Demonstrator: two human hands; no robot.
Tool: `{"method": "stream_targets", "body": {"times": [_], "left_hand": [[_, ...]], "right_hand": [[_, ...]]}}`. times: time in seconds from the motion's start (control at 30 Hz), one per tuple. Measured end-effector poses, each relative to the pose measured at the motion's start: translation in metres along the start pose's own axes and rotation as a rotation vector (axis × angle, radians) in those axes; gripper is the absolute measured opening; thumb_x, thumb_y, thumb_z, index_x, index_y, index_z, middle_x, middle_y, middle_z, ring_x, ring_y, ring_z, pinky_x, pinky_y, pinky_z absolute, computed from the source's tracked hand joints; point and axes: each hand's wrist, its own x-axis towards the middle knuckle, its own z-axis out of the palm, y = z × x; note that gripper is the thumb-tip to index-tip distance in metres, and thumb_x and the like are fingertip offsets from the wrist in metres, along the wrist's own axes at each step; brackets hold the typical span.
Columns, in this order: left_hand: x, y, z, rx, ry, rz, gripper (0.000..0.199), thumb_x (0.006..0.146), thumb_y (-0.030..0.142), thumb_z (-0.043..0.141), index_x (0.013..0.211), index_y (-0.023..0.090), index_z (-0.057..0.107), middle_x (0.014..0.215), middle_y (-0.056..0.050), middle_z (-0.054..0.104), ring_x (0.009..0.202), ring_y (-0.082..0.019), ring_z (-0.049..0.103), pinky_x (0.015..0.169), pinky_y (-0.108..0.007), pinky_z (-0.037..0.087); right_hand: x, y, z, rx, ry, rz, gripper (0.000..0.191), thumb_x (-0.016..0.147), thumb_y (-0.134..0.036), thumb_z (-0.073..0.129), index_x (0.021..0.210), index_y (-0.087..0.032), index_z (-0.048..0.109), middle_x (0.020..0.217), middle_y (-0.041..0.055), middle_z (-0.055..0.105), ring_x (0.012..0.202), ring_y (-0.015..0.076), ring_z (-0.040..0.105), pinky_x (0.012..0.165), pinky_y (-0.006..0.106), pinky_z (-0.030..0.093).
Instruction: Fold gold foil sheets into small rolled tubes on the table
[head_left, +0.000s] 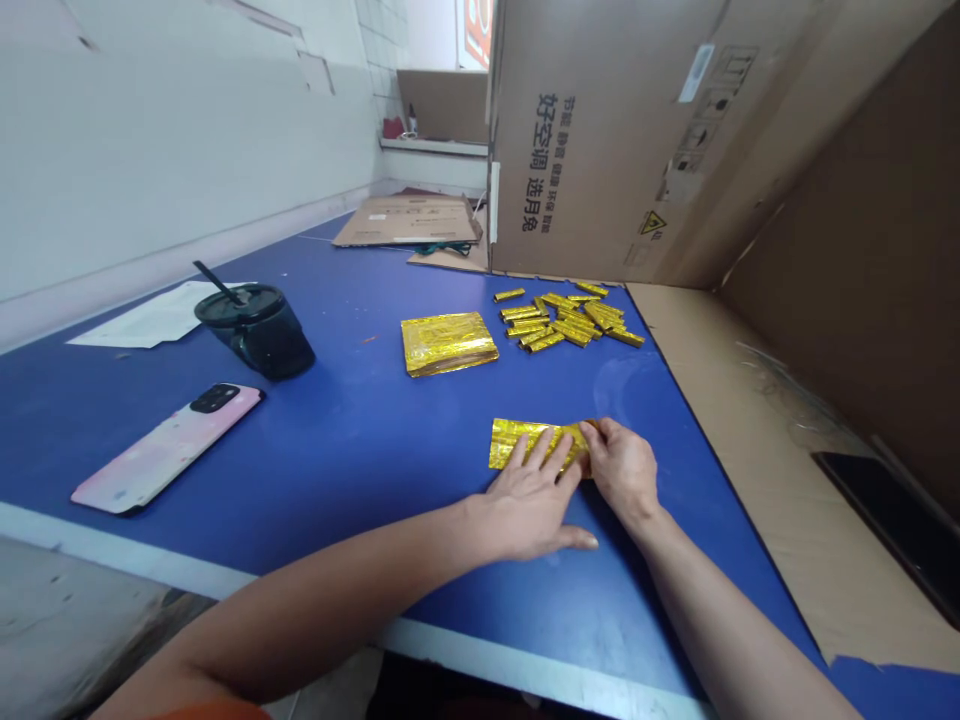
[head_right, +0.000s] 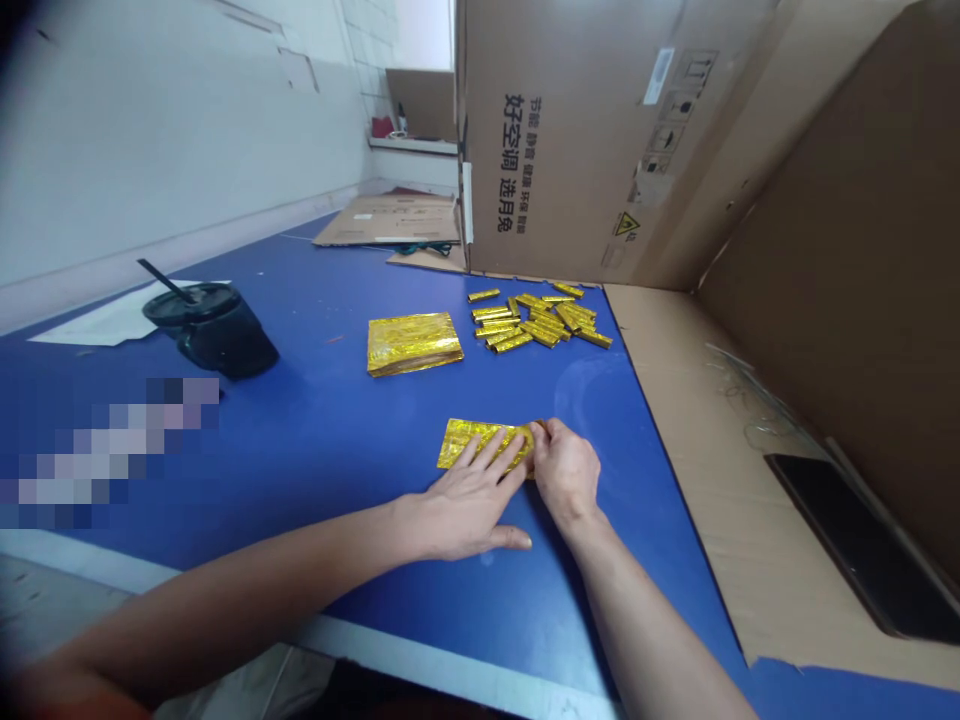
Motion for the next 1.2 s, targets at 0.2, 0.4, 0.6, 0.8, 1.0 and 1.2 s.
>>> {"method": "stream_targets", "body": {"times": [0.2, 0.4, 0.6, 0.8, 1.0, 1.2], "left_hand": [[-0.002, 0.0, -0.002, 0.009, -0.061, -0.066, 0.085, 0.073, 0.07, 0.023, 0.135, 0.013, 0.014, 0.142, -0.015, 0.007, 0.128, -0.037, -0.003, 0.099, -0.056, 0.003], [-0.001, 0.001, -0.002, -0.022, -0.085, -0.077, 0.085, 0.072, 0.071, 0.023, 0.136, 0.015, 0.015, 0.143, -0.013, 0.007, 0.128, -0.037, -0.005, 0.097, -0.058, 0.0], [-0.001, 0.001, -0.001, -0.035, -0.072, -0.06, 0.083, 0.074, 0.068, 0.025, 0.136, 0.015, 0.012, 0.142, -0.015, 0.011, 0.128, -0.037, -0.003, 0.096, -0.059, 0.0], [0.001, 0.004, -0.005, -0.065, -0.059, -0.047, 0.083, 0.075, 0.064, 0.032, 0.137, 0.02, 0.0, 0.143, -0.011, 0.008, 0.128, -0.036, 0.001, 0.096, -0.058, 0.005], [-0.003, -0.008, -0.004, -0.074, -0.078, -0.044, 0.092, 0.072, 0.067, 0.034, 0.136, 0.016, -0.008, 0.143, -0.012, -0.001, 0.129, -0.032, -0.001, 0.1, -0.05, 0.008], [-0.026, -0.039, -0.007, 0.052, -0.126, -0.104, 0.091, 0.073, 0.069, 0.021, 0.135, 0.005, 0.006, 0.141, -0.018, 0.003, 0.13, -0.028, -0.004, 0.102, -0.046, 0.002]], "right_hand": [[0.0, 0.001, -0.002, -0.137, -0.043, -0.034, 0.033, 0.082, -0.039, 0.035, 0.078, -0.023, 0.063, 0.064, 0.0065, 0.064, 0.06, 0.0203, 0.059, 0.047, 0.027, 0.03], [0.003, 0.007, -0.011, -0.227, -0.03, 0.023, 0.028, 0.08, -0.037, 0.039, 0.086, -0.023, 0.062, 0.062, 0.0065, 0.065, 0.058, 0.0214, 0.06, 0.048, 0.027, 0.034], [-0.014, -0.009, -0.012, 0.11, 0.049, -0.337, 0.031, 0.084, -0.031, 0.035, 0.094, -0.017, 0.06, 0.091, 0.0091, 0.065, 0.083, 0.0194, 0.06, 0.073, 0.03, 0.044], [-0.025, -0.014, 0.011, 0.259, -0.226, -0.407, 0.053, 0.083, -0.042, 0.035, 0.127, -0.013, 0.037, 0.13, 0.0143, 0.042, 0.123, 0.0228, 0.032, 0.099, 0.041, 0.029], [-0.022, -0.006, 0.015, 0.284, -0.299, -0.407, 0.067, 0.082, -0.05, 0.032, 0.134, -0.009, 0.024, 0.139, 0.0182, 0.021, 0.129, 0.0234, 0.017, 0.102, 0.044, 0.02], [-0.023, -0.01, 0.013, 0.169, -0.351, -0.449, 0.07, 0.082, -0.055, 0.03, 0.134, -0.008, 0.025, 0.14, 0.0171, 0.018, 0.129, 0.0245, 0.012, 0.103, 0.044, 0.018]]}}
